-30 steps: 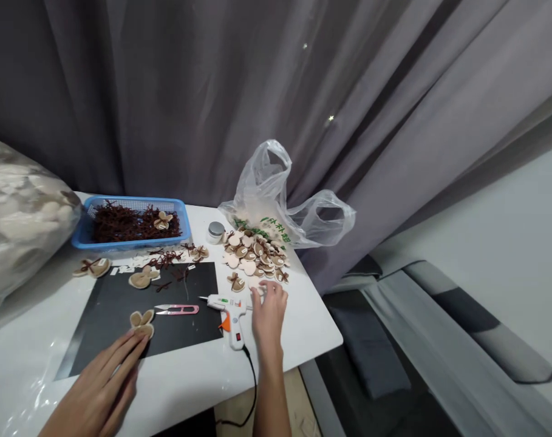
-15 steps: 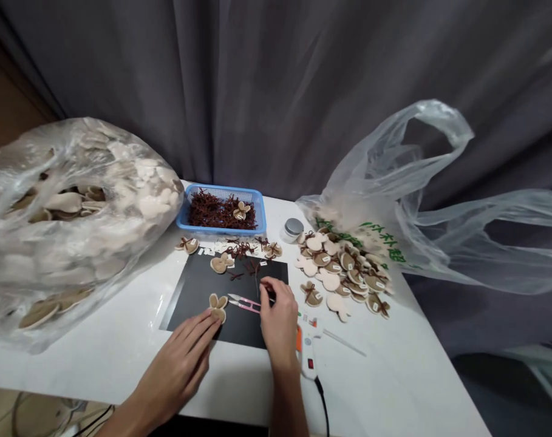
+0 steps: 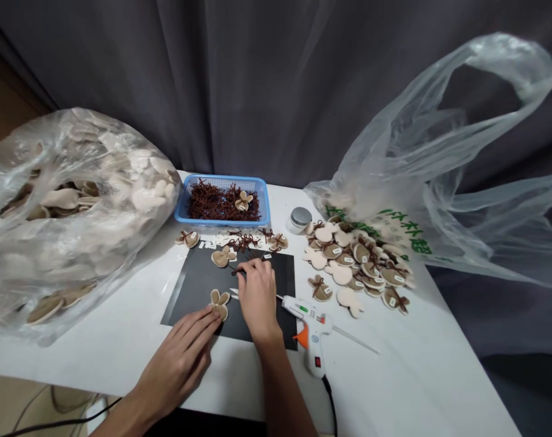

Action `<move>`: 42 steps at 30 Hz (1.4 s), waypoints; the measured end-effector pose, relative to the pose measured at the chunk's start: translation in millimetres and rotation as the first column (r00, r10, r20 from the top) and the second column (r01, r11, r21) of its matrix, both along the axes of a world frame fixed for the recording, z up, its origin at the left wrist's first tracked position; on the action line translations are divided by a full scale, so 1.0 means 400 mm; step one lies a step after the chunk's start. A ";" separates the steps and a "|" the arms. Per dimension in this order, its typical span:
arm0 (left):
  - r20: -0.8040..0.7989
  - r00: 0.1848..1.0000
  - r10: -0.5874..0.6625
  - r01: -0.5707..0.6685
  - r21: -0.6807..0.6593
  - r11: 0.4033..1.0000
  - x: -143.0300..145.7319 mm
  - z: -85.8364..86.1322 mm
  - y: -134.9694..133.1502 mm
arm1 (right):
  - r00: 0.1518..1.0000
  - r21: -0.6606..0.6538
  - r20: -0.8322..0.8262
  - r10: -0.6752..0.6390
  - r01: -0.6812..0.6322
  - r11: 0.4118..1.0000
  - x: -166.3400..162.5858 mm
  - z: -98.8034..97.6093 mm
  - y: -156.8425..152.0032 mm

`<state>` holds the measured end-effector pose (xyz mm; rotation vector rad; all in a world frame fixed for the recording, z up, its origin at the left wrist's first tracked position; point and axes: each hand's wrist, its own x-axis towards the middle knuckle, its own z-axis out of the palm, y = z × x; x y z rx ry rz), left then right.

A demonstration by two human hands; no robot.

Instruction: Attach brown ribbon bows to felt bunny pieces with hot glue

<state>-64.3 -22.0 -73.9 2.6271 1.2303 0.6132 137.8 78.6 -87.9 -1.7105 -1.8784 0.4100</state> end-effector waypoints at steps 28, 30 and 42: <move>0.439 0.818 0.373 -0.364 -0.109 0.925 -0.023 0.007 0.010 | 0.993 0.009 0.077 0.089 -0.090 0.996 0.014 -0.007 0.000; 0.453 0.803 0.387 -0.366 -0.137 0.921 -0.024 0.007 0.008 | 0.987 0.015 0.132 0.093 -0.096 0.995 0.011 -0.008 -0.002; 0.564 0.666 0.488 -0.314 -0.382 0.869 0.002 0.038 0.047 | 0.958 -0.028 -0.264 0.110 -0.121 0.992 -0.011 0.069 -0.036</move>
